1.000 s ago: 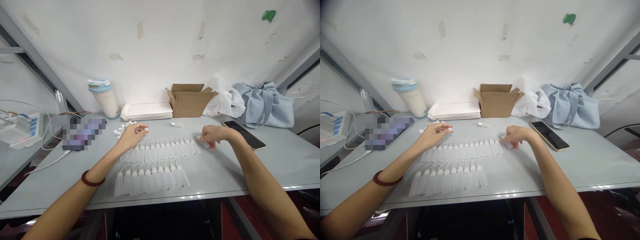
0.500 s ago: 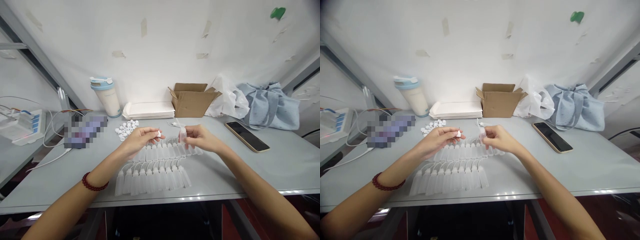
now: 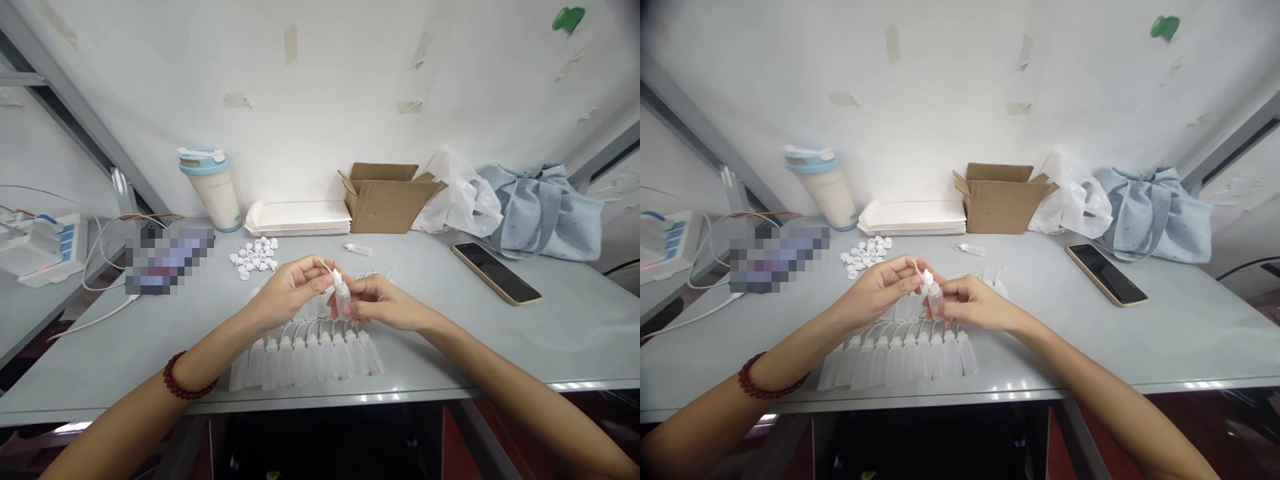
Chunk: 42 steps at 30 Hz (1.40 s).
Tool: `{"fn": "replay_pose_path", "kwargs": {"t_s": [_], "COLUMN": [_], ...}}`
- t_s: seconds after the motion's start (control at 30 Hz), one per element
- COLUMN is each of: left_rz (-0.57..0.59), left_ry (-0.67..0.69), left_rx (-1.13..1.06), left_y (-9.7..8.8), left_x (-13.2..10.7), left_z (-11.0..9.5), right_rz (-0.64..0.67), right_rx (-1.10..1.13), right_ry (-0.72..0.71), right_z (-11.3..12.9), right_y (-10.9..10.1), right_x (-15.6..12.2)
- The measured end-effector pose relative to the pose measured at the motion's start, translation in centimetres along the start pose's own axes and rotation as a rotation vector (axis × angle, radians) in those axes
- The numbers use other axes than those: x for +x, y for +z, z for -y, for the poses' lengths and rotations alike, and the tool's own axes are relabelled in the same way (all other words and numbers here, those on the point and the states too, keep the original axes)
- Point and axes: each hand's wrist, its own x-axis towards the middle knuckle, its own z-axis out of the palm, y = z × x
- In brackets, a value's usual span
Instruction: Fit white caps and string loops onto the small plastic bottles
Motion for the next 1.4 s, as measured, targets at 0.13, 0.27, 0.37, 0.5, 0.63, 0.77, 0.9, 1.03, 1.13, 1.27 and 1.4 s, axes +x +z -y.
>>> {"fn": "replay_pose_path", "kwargs": {"t_s": [0.13, 0.27, 0.37, 0.5, 0.63, 0.77, 0.9, 1.03, 1.13, 1.27, 1.4], "left_rz": [0.002, -0.022, -0.047, -0.115, -0.164, -0.204, -0.206, -0.176, -0.16, -0.156, -0.187], "left_ry": [-0.012, -0.02, -0.013, 0.016, 0.024, -0.004, -0.03, -0.058, -0.063, -0.028, 0.044], "left_rx": [0.016, 0.086, 0.121, 0.203, 0.247, 0.27, 0.288, 0.314, 0.285, 0.285, 0.293], "left_y": [0.1, 0.2, 0.2, 0.0, -0.3, -0.6, -0.7, -0.5, -0.4, -0.3, -0.2], "left_x": [0.0, -0.1, -0.1, 0.0, 0.1, 0.2, 0.2, 0.3, 0.3, 0.2, 0.0], "left_z": [0.2, 0.1, -0.3, -0.7, -0.7, -0.7, -0.8, -0.8, -0.7, -0.7, -0.7], "right_rz": [0.007, 0.01, -0.029, -0.113, -0.139, -0.222, -0.334, -0.398, -0.399, -0.37, -0.368], "right_rx": [0.034, 0.075, 0.084, 0.048, 0.017, 0.048, -0.014, -0.104, -0.127, -0.082, -0.053], "right_ry": [-0.009, -0.018, -0.024, -0.018, -0.025, -0.036, -0.04, -0.067, -0.085, -0.118, -0.119], "right_z": [-0.1, -0.1, 0.0, 0.3, 0.4, 0.3, 0.6, 0.9, 0.7, 0.0, -0.2], "right_y": [-0.1, 0.0, 0.1, 0.0, -0.1, -0.3, -0.5, -0.6, -0.6, -0.7, -0.8], "right_x": [-0.1, 0.0, 0.0, -0.2, -0.2, -0.1, -0.2, -0.2, -0.2, -0.1, 0.0]}}
